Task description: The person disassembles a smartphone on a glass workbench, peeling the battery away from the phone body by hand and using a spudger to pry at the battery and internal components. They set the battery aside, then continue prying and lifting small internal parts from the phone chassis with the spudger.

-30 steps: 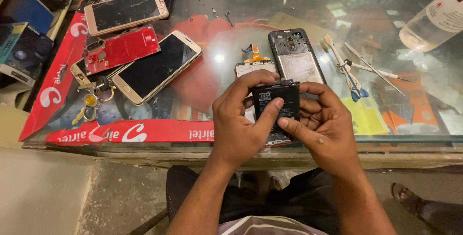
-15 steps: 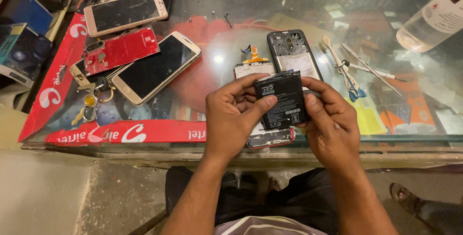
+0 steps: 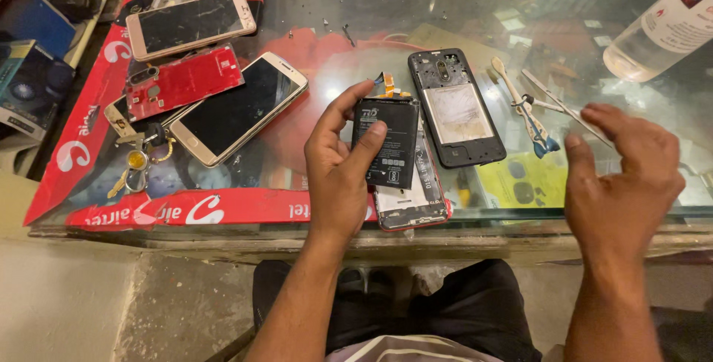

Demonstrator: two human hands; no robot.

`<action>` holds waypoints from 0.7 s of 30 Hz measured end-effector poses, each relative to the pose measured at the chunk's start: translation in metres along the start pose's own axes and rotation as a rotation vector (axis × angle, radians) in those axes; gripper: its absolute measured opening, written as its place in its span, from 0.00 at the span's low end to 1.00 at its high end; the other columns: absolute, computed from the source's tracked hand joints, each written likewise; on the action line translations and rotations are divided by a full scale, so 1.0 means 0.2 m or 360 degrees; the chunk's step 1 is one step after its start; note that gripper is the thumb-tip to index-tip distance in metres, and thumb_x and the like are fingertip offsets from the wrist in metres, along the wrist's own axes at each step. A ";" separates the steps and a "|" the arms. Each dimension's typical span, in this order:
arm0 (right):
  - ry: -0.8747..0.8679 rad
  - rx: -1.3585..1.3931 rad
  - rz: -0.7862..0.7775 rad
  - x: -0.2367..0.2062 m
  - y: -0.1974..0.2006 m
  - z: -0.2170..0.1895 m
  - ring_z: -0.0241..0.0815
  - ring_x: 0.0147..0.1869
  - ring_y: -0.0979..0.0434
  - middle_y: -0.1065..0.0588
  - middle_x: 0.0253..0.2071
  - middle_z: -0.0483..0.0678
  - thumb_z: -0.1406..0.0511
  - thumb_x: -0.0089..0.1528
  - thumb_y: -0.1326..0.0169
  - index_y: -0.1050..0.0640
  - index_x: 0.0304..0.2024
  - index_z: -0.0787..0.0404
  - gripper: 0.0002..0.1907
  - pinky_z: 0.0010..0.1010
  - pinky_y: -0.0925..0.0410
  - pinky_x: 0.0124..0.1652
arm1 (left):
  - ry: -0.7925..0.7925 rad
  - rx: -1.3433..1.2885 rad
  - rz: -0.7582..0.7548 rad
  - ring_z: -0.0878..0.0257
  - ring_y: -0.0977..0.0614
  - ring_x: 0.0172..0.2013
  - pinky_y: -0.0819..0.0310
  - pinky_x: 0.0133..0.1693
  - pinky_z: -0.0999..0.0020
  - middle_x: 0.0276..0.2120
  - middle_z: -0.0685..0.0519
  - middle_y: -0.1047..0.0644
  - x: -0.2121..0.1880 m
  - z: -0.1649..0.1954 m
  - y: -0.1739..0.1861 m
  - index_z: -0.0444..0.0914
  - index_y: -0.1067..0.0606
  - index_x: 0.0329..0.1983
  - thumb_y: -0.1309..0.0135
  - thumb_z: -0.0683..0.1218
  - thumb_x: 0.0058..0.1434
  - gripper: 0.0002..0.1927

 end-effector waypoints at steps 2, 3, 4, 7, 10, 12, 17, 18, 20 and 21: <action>-0.0223 -0.0032 -0.0236 0.05 -0.06 0.13 0.55 0.46 0.21 0.19 0.45 0.58 0.73 0.60 0.33 0.18 0.51 0.67 0.16 0.42 0.29 0.48 | 0.0026 -0.0014 -0.0004 0.66 0.21 0.53 0.24 0.56 0.71 0.55 0.47 0.25 0.01 0.02 -0.01 0.28 0.31 0.68 0.42 0.39 0.67 0.26; -0.0331 -0.0040 -0.0358 0.05 -0.09 0.18 0.56 0.40 0.21 0.20 0.41 0.60 0.71 0.59 0.33 0.18 0.52 0.68 0.18 0.42 0.29 0.43 | 0.0039 -0.0018 -0.0003 0.65 0.21 0.52 0.23 0.55 0.71 0.55 0.46 0.25 0.01 0.03 -0.01 0.29 0.32 0.68 0.41 0.40 0.67 0.27; -0.0308 -0.0049 -0.0373 0.04 -0.12 0.22 0.54 0.41 0.20 0.20 0.41 0.59 0.71 0.62 0.33 0.18 0.51 0.67 0.16 0.40 0.28 0.44 | 0.0060 -0.0012 0.0001 0.65 0.20 0.52 0.22 0.53 0.71 0.55 0.46 0.25 0.00 0.02 -0.01 0.29 0.32 0.68 0.41 0.40 0.66 0.27; -0.0251 0.0006 -0.0343 -0.03 -0.19 0.28 0.50 0.41 0.19 0.20 0.41 0.58 0.70 0.67 0.35 0.17 0.50 0.65 0.09 0.37 0.27 0.46 | 0.0097 0.0007 0.0020 0.65 0.19 0.50 0.20 0.51 0.72 0.55 0.47 0.25 -0.01 0.01 0.01 0.29 0.32 0.67 0.41 0.39 0.65 0.28; -0.0416 0.0337 -0.0077 -0.07 -0.17 0.32 0.49 0.41 0.19 0.20 0.41 0.58 0.72 0.71 0.41 0.19 0.50 0.68 0.06 0.36 0.27 0.44 | 0.0063 -0.0019 -0.0024 0.65 0.20 0.51 0.21 0.51 0.72 0.54 0.47 0.26 -0.01 0.02 0.00 0.29 0.32 0.68 0.40 0.37 0.64 0.29; -0.0734 0.0781 0.0131 -0.08 -0.13 0.34 0.47 0.45 0.19 0.19 0.44 0.56 0.73 0.74 0.48 0.21 0.53 0.68 0.07 0.34 0.27 0.45 | 0.0030 -0.0064 -0.0036 0.64 0.20 0.51 0.20 0.53 0.71 0.54 0.47 0.27 0.00 0.04 -0.01 0.29 0.32 0.67 0.39 0.36 0.63 0.29; -0.0888 0.2007 -0.0060 -0.16 -0.08 0.10 0.46 0.38 0.18 0.20 0.44 0.61 0.74 0.77 0.55 0.35 0.56 0.66 0.06 0.34 0.25 0.43 | 0.0082 -0.0112 -0.0046 0.64 0.20 0.51 0.22 0.54 0.70 0.53 0.47 0.27 0.00 0.05 -0.01 0.29 0.32 0.67 0.38 0.36 0.61 0.30; -0.0883 0.2113 -0.0154 -0.18 -0.09 0.03 0.46 0.37 0.19 0.19 0.46 0.62 0.75 0.76 0.56 0.36 0.55 0.65 0.07 0.35 0.25 0.43 | 0.0100 -0.0142 -0.0045 0.63 0.20 0.51 0.21 0.53 0.69 0.52 0.47 0.28 -0.01 0.04 -0.01 0.28 0.32 0.67 0.38 0.36 0.61 0.30; -0.0740 0.2014 -0.0348 -0.20 -0.13 -0.11 0.45 0.34 0.21 0.20 0.44 0.60 0.75 0.71 0.56 0.35 0.57 0.65 0.12 0.32 0.27 0.36 | 0.0095 -0.0121 -0.0050 0.63 0.21 0.51 0.22 0.54 0.70 0.53 0.46 0.27 -0.01 0.03 -0.01 0.28 0.32 0.67 0.38 0.36 0.61 0.30; -0.0642 0.1897 -0.0439 -0.20 -0.14 -0.17 0.44 0.35 0.22 0.21 0.42 0.59 0.74 0.71 0.56 0.33 0.59 0.65 0.14 0.31 0.28 0.37 | 0.0089 -0.0111 -0.0051 0.63 0.21 0.52 0.23 0.55 0.70 0.53 0.46 0.27 -0.01 0.03 -0.01 0.28 0.32 0.67 0.38 0.36 0.62 0.30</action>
Point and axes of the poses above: each hand's wrist, its own x-axis towards the middle knuckle, its own y-axis out of the back of the hand, z = x × y, the point moved 4 cm from there along x, towards the middle knuckle
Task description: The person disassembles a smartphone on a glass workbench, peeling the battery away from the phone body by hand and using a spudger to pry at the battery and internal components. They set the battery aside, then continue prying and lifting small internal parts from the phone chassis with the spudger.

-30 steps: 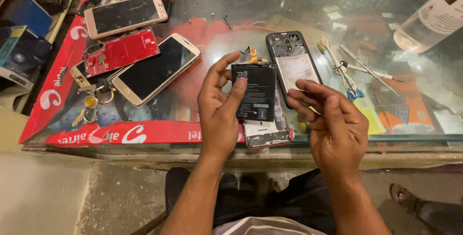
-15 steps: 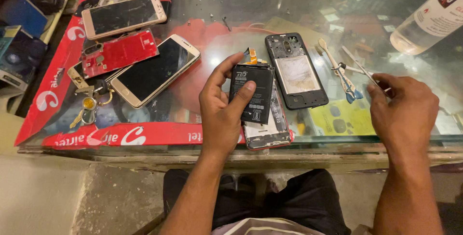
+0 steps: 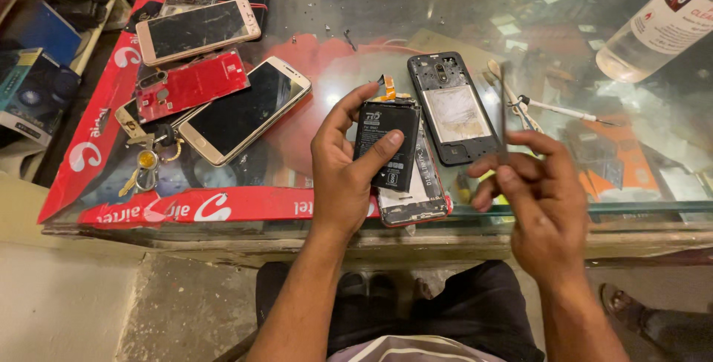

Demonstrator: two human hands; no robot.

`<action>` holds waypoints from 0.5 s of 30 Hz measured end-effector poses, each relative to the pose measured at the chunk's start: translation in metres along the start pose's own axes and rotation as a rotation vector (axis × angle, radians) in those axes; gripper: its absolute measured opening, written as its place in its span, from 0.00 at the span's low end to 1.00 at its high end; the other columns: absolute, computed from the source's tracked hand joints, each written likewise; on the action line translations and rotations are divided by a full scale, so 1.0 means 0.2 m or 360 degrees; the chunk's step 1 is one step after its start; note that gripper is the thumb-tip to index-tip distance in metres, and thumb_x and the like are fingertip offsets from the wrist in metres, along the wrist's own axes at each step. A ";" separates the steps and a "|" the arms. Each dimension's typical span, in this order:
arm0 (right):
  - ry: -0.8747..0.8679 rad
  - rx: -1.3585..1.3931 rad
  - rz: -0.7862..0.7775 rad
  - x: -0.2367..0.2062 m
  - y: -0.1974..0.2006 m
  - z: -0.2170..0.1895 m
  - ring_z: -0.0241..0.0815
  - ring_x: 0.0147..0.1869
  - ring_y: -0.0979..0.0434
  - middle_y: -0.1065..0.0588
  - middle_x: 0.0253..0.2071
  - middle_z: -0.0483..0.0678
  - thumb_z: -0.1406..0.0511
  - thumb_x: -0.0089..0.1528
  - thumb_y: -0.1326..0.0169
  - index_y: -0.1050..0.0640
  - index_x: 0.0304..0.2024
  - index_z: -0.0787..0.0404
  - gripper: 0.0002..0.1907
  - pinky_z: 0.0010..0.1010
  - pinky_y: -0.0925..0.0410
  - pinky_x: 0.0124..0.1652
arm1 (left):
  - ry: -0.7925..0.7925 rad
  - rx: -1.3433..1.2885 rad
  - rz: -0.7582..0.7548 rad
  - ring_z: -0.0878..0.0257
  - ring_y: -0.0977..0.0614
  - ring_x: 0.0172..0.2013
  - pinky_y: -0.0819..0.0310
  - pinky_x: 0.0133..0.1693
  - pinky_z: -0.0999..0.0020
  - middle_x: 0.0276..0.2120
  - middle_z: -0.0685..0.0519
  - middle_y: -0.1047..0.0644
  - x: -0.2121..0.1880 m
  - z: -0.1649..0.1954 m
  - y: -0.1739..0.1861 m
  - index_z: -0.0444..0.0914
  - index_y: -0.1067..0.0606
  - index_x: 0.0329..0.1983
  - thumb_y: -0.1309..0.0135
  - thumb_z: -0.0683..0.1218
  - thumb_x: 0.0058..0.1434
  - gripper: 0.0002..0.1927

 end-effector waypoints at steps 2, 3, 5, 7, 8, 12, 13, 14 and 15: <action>0.0058 -0.0283 -0.0189 0.02 -0.10 -0.02 0.41 0.36 0.25 0.22 0.39 0.57 0.74 0.71 0.56 0.29 0.63 0.67 0.17 0.29 0.29 0.38 | 0.0051 -0.0030 0.0008 0.63 0.21 0.51 0.22 0.54 0.70 0.53 0.46 0.26 0.00 -0.01 0.00 0.28 0.32 0.66 0.38 0.36 0.61 0.30; 0.0093 -0.0390 -0.0199 0.03 -0.12 -0.03 0.43 0.36 0.26 0.23 0.37 0.57 0.74 0.70 0.55 0.27 0.61 0.66 0.16 0.29 0.31 0.38 | 0.0075 -0.0045 0.0016 0.63 0.20 0.50 0.22 0.53 0.70 0.53 0.46 0.26 0.00 -0.02 0.00 0.29 0.32 0.66 0.38 0.36 0.60 0.30; 0.0154 -0.0610 -0.0217 0.08 -0.16 -0.06 0.45 0.36 0.27 0.24 0.34 0.55 0.73 0.70 0.54 0.24 0.58 0.65 0.15 0.28 0.33 0.38 | 0.0111 -0.0018 0.0002 0.64 0.21 0.50 0.22 0.52 0.70 0.51 0.46 0.26 0.00 -0.02 0.01 0.29 0.32 0.63 0.39 0.35 0.61 0.27; 0.0364 -0.0895 -0.0241 0.12 -0.20 -0.10 0.49 0.37 0.22 0.22 0.36 0.56 0.72 0.70 0.50 0.23 0.53 0.65 0.10 0.32 0.31 0.38 | 0.0157 -0.0064 -0.0012 0.65 0.21 0.49 0.22 0.51 0.70 0.50 0.46 0.25 0.01 -0.02 0.00 0.30 0.32 0.61 0.41 0.34 0.61 0.25; 0.0468 -0.1038 -0.0252 0.13 -0.22 -0.11 0.51 0.38 0.20 0.22 0.37 0.57 0.72 0.70 0.48 0.23 0.51 0.64 0.08 0.33 0.31 0.38 | 0.0182 -0.0121 -0.0016 0.65 0.21 0.49 0.22 0.51 0.71 0.50 0.46 0.24 0.01 -0.02 0.00 0.30 0.32 0.60 0.42 0.34 0.62 0.23; 0.0575 -0.1164 -0.0222 0.16 -0.25 -0.10 0.56 0.40 0.20 0.22 0.39 0.57 0.72 0.67 0.46 0.24 0.50 0.64 0.08 0.40 0.29 0.38 | 0.0178 -0.0190 -0.0043 0.66 0.22 0.47 0.24 0.51 0.71 0.49 0.46 0.24 0.02 -0.03 0.01 0.30 0.32 0.59 0.46 0.32 0.64 0.19; 0.0582 -0.1148 -0.0230 0.15 -0.26 -0.09 0.56 0.41 0.19 0.22 0.39 0.57 0.73 0.67 0.47 0.24 0.50 0.64 0.09 0.40 0.28 0.39 | 0.0186 -0.0163 -0.0029 0.66 0.21 0.47 0.24 0.50 0.71 0.48 0.46 0.23 0.01 -0.04 0.01 0.30 0.31 0.59 0.47 0.33 0.65 0.19; 0.0588 -0.1132 -0.0236 0.14 -0.26 -0.08 0.56 0.41 0.19 0.22 0.39 0.57 0.74 0.66 0.47 0.25 0.51 0.65 0.10 0.41 0.28 0.39 | 0.0194 -0.0137 -0.0014 0.65 0.21 0.47 0.24 0.50 0.71 0.48 0.46 0.23 0.01 -0.04 0.02 0.29 0.31 0.59 0.49 0.33 0.65 0.18; 0.0615 -0.1171 -0.0255 0.13 -0.27 -0.07 0.58 0.41 0.19 0.22 0.39 0.58 0.74 0.65 0.46 0.25 0.51 0.65 0.11 0.42 0.28 0.39 | 0.0202 -0.0110 0.0000 0.65 0.21 0.46 0.24 0.49 0.71 0.48 0.45 0.23 0.01 -0.04 0.02 0.29 0.30 0.59 0.50 0.34 0.66 0.18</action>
Point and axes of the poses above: each hand's wrist, its own x-axis towards the middle knuckle, its own y-axis out of the back of the hand, z = x × y, the point moved 4 cm from there along x, towards the middle knuckle
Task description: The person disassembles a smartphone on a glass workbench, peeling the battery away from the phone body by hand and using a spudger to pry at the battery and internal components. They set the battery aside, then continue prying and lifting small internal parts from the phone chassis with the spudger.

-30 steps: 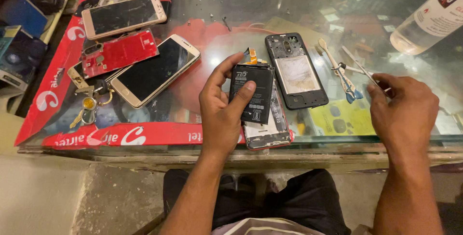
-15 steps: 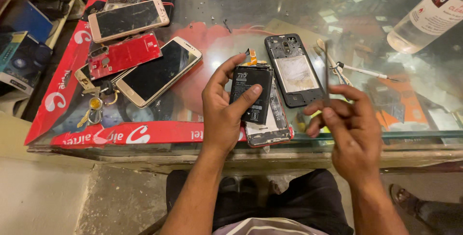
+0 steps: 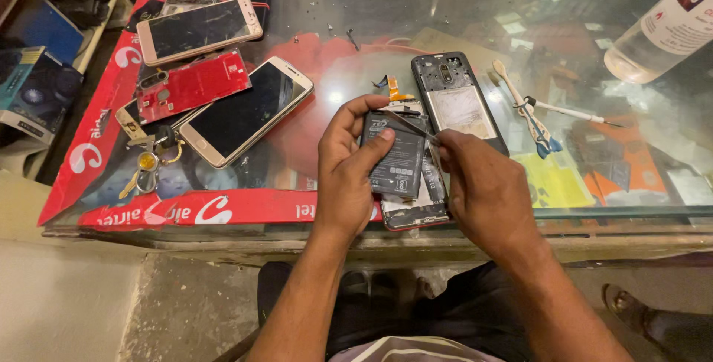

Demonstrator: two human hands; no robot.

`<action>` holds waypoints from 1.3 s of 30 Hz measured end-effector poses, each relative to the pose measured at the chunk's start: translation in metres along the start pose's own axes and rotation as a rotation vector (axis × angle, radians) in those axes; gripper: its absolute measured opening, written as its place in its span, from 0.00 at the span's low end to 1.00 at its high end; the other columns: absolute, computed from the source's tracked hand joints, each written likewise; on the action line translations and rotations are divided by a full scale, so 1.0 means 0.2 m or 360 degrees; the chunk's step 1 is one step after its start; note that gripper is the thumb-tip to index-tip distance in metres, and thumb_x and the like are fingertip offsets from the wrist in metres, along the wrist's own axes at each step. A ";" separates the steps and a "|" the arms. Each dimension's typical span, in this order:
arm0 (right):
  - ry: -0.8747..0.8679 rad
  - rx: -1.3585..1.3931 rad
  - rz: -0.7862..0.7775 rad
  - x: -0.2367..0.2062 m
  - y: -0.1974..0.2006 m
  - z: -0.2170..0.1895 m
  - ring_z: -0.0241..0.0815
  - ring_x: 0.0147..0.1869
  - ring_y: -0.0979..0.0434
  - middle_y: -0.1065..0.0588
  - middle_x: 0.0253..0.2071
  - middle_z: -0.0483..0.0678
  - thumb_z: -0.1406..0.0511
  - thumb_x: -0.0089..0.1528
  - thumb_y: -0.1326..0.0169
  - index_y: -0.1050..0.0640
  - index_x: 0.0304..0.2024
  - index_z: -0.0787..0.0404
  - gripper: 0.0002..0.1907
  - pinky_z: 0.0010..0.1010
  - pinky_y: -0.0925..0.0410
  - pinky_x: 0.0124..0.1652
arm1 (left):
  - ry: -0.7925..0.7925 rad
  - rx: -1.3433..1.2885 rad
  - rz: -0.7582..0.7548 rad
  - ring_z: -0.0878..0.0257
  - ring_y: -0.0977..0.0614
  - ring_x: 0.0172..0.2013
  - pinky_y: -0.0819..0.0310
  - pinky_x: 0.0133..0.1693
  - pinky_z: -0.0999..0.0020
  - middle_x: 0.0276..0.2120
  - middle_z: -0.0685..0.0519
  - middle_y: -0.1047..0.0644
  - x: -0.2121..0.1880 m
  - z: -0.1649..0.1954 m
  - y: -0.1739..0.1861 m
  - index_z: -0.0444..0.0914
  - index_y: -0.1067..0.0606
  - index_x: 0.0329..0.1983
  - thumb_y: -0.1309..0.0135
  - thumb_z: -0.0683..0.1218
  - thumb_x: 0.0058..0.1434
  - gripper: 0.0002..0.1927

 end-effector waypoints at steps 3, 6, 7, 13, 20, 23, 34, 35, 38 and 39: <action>0.0089 -0.0056 -0.0095 -0.04 -0.02 -0.01 0.60 0.40 0.21 0.22 0.38 0.59 0.75 0.62 0.45 0.25 0.51 0.67 0.14 0.45 0.30 0.37 | -0.0035 -0.0019 0.0059 0.66 0.20 0.46 0.24 0.50 0.71 0.48 0.46 0.23 0.00 0.00 0.01 0.28 0.29 0.59 0.51 0.33 0.65 0.18; 0.0161 0.0039 -0.0174 -0.05 -0.03 -0.01 0.59 0.39 0.20 0.23 0.37 0.58 0.76 0.60 0.46 0.25 0.52 0.67 0.16 0.44 0.29 0.38 | -0.0047 -0.0021 0.0049 0.66 0.21 0.46 0.25 0.51 0.72 0.49 0.46 0.23 0.01 0.00 0.01 0.28 0.29 0.59 0.51 0.32 0.64 0.19; 0.0167 0.0093 -0.0121 -0.04 -0.02 -0.01 0.59 0.41 0.20 0.22 0.39 0.58 0.76 0.61 0.45 0.25 0.52 0.66 0.16 0.43 0.28 0.39 | -0.0027 -0.0007 0.0034 0.67 0.21 0.46 0.25 0.50 0.73 0.49 0.46 0.23 0.01 0.00 0.01 0.28 0.29 0.59 0.51 0.32 0.64 0.19; 0.0100 -0.0016 -0.0097 -0.04 -0.02 -0.02 0.58 0.37 0.21 0.23 0.35 0.56 0.76 0.60 0.45 0.24 0.51 0.66 0.16 0.44 0.30 0.35 | 0.0037 0.0067 0.0015 0.68 0.22 0.45 0.26 0.49 0.74 0.48 0.47 0.22 -0.01 -0.01 0.00 0.27 0.28 0.58 0.51 0.32 0.63 0.18; 0.0027 0.0017 0.0068 0.00 0.01 -0.01 0.58 0.39 0.21 0.23 0.40 0.57 0.75 0.65 0.42 0.24 0.50 0.63 0.11 0.41 0.28 0.37 | 0.0006 -0.0092 0.0044 0.68 0.21 0.42 0.27 0.47 0.74 0.44 0.48 0.21 0.00 -0.01 0.00 0.27 0.27 0.57 0.55 0.35 0.69 0.15; 0.0138 0.0068 -0.0129 -0.01 -0.01 -0.06 0.57 0.36 0.21 0.24 0.35 0.56 0.76 0.60 0.45 0.24 0.49 0.64 0.15 0.43 0.30 0.35 | -0.0063 -0.0148 0.0120 0.68 0.22 0.41 0.27 0.47 0.74 0.43 0.48 0.21 0.00 -0.01 0.02 0.27 0.26 0.56 0.55 0.35 0.70 0.14; 0.0193 -0.0027 -0.0182 -0.03 0.01 -0.08 0.53 0.34 0.22 0.24 0.34 0.52 0.76 0.56 0.45 0.23 0.49 0.62 0.18 0.42 0.30 0.33 | -0.0073 -0.0158 0.0180 0.68 0.22 0.39 0.28 0.45 0.74 0.41 0.48 0.21 0.00 -0.01 0.04 0.26 0.25 0.51 0.57 0.36 0.69 0.13; 0.0241 -0.0002 -0.0208 -0.05 0.01 -0.10 0.52 0.34 0.22 0.24 0.34 0.51 0.77 0.55 0.45 0.23 0.49 0.62 0.19 0.42 0.30 0.33 | -0.0064 -0.0165 0.0185 0.68 0.22 0.39 0.28 0.45 0.75 0.41 0.48 0.21 0.00 -0.01 0.05 0.27 0.25 0.52 0.57 0.36 0.69 0.13; 0.0152 -0.0146 -0.0128 -0.02 0.02 -0.08 0.54 0.33 0.22 0.24 0.32 0.52 0.76 0.55 0.44 0.23 0.51 0.64 0.20 0.43 0.32 0.31 | 0.0027 -0.0230 0.0129 0.66 0.21 0.38 0.26 0.44 0.73 0.40 0.48 0.21 0.01 -0.02 0.04 0.27 0.26 0.51 0.58 0.36 0.68 0.13; 0.0142 -0.0158 -0.0123 -0.01 0.03 -0.09 0.55 0.33 0.23 0.25 0.32 0.52 0.76 0.56 0.44 0.23 0.51 0.64 0.20 0.44 0.32 0.31 | 0.0060 -0.0258 0.0106 0.65 0.20 0.37 0.25 0.43 0.72 0.39 0.47 0.21 0.01 -0.02 0.03 0.28 0.26 0.51 0.59 0.36 0.67 0.13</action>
Point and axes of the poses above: each hand's wrist, its own x-axis towards the middle knuckle, its own y-axis out of the back of the hand, z = x × y, the point moved 4 cm from there along x, towards the middle knuckle
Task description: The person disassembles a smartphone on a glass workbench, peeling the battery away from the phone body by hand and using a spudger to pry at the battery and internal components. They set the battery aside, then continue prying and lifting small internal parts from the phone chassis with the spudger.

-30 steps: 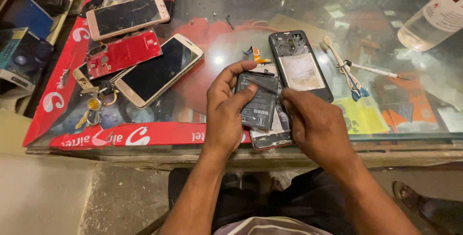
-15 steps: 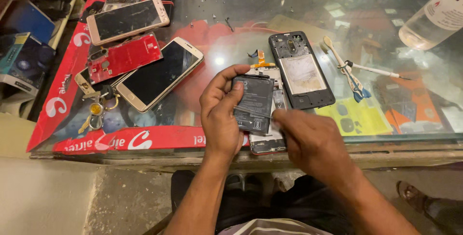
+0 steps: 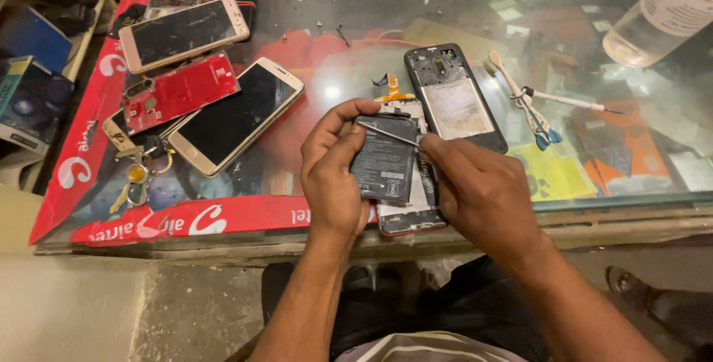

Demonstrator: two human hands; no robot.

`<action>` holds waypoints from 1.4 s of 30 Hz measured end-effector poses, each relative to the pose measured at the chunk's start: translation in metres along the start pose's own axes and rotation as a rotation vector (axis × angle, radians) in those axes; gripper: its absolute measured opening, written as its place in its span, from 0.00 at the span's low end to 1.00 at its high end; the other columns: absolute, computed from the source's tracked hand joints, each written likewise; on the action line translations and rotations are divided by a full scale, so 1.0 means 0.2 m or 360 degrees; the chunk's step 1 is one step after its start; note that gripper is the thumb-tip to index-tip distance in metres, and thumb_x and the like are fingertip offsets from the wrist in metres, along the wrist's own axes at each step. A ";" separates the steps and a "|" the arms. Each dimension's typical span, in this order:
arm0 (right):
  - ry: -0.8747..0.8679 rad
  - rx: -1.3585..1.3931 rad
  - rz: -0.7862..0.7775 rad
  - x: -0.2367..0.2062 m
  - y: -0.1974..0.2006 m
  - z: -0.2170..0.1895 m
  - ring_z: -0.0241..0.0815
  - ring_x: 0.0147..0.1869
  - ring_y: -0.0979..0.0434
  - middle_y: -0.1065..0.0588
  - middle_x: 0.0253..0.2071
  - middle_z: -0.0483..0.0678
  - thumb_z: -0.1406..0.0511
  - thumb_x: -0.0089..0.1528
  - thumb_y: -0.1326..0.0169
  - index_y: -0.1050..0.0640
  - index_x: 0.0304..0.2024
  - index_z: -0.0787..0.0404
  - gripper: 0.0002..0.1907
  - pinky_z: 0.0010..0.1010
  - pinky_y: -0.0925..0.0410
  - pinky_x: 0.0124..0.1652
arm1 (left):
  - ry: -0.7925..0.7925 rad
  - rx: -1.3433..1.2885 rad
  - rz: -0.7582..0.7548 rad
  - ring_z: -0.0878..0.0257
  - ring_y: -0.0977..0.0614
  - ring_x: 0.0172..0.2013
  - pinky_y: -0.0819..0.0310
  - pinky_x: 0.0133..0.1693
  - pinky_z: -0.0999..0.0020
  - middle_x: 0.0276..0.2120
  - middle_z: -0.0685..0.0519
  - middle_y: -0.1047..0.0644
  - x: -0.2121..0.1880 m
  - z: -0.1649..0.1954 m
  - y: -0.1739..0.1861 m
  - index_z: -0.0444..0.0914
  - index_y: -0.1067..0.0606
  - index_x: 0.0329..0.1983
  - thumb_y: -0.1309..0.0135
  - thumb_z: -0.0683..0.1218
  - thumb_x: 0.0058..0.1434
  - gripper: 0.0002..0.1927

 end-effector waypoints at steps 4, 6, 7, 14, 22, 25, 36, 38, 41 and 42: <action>0.0091 0.0075 -0.0058 -0.01 -0.01 -0.04 0.54 0.32 0.24 0.26 0.31 0.52 0.76 0.55 0.44 0.24 0.51 0.63 0.20 0.44 0.32 0.32 | -0.0028 -0.0037 0.0041 0.65 0.21 0.37 0.26 0.43 0.72 0.38 0.47 0.21 -0.01 0.02 0.01 0.27 0.25 0.51 0.58 0.36 0.69 0.13; 0.0110 0.0085 -0.0080 -0.02 0.00 -0.04 0.53 0.30 0.24 0.26 0.30 0.52 0.76 0.54 0.44 0.24 0.50 0.62 0.21 0.44 0.32 0.31 | -0.0004 -0.0051 0.0049 0.66 0.21 0.38 0.26 0.43 0.73 0.39 0.48 0.21 0.00 0.01 0.01 0.27 0.24 0.50 0.58 0.37 0.70 0.13; 0.0078 0.0046 -0.0065 -0.02 0.00 -0.02 0.53 0.30 0.24 0.26 0.29 0.52 0.76 0.55 0.43 0.23 0.51 0.62 0.21 0.44 0.33 0.30 | 0.0000 -0.0032 0.0055 0.66 0.21 0.38 0.25 0.43 0.72 0.39 0.48 0.21 0.01 0.00 0.01 0.27 0.25 0.49 0.58 0.37 0.69 0.13; 0.0017 0.0081 -0.0104 -0.02 -0.01 -0.04 0.54 0.30 0.24 0.26 0.28 0.53 0.75 0.55 0.42 0.23 0.51 0.63 0.20 0.44 0.32 0.30 | -0.0049 -0.0041 0.0078 0.65 0.21 0.38 0.26 0.44 0.72 0.39 0.47 0.22 0.01 -0.01 0.03 0.28 0.24 0.51 0.57 0.36 0.69 0.13; -0.1096 0.0853 0.0518 -0.34 0.26 0.16 0.37 0.33 0.21 0.20 0.33 0.52 0.73 0.64 0.40 0.24 0.50 0.66 0.12 0.23 0.33 0.31 | -0.0105 -0.0081 0.0122 0.67 0.21 0.42 0.25 0.48 0.72 0.43 0.49 0.23 -0.01 0.01 0.03 0.28 0.26 0.51 0.59 0.39 0.69 0.14; -0.1230 0.0755 0.0353 -0.51 0.29 0.18 0.42 0.35 0.19 0.19 0.33 0.56 0.75 0.62 0.38 0.19 0.42 0.70 0.07 0.28 0.27 0.36 | -0.0106 -0.0139 0.0067 0.66 0.21 0.43 0.25 0.48 0.72 0.44 0.48 0.23 -0.01 0.01 0.01 0.29 0.27 0.52 0.58 0.39 0.69 0.13; -0.0078 0.1164 -0.0582 -0.53 0.44 0.23 0.42 0.45 0.14 0.18 0.43 0.50 0.61 0.66 0.47 0.16 0.40 0.62 0.13 0.29 0.22 0.44 | -0.0252 0.0584 0.0004 0.66 0.18 0.44 0.20 0.48 0.71 0.44 0.48 0.22 -0.04 0.05 -0.07 0.34 0.33 0.55 0.33 0.36 0.50 0.30; 0.0200 0.1316 -0.0739 -0.52 0.44 0.23 0.40 0.45 0.15 0.18 0.43 0.48 0.60 0.68 0.49 0.18 0.42 0.61 0.13 0.28 0.24 0.44 | -0.0278 0.0674 0.0009 0.66 0.18 0.44 0.20 0.48 0.71 0.44 0.49 0.22 -0.05 0.06 -0.07 0.35 0.33 0.54 0.33 0.37 0.49 0.30; 0.0540 0.1782 -0.0950 -0.56 0.37 0.24 0.39 0.43 0.18 0.19 0.41 0.49 0.63 0.68 0.48 0.22 0.48 0.61 0.10 0.27 0.26 0.42 | -0.0280 0.0745 0.0017 0.67 0.19 0.43 0.20 0.47 0.71 0.44 0.50 0.23 -0.05 0.07 -0.07 0.35 0.33 0.54 0.33 0.37 0.49 0.30; 0.0610 0.1947 -0.0998 -0.59 0.32 0.24 0.39 0.42 0.19 0.19 0.41 0.49 0.64 0.68 0.48 0.24 0.50 0.61 0.11 0.27 0.27 0.42 | -0.0274 0.0759 0.0021 0.67 0.19 0.43 0.20 0.47 0.71 0.44 0.50 0.23 -0.05 0.07 -0.07 0.35 0.33 0.53 0.33 0.37 0.48 0.30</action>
Point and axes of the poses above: each hand's wrist, its own x-axis towards the middle knuckle, its own y-axis out of the back of the hand, z = x × y, the point moved 4 cm from there along x, towards the middle knuckle
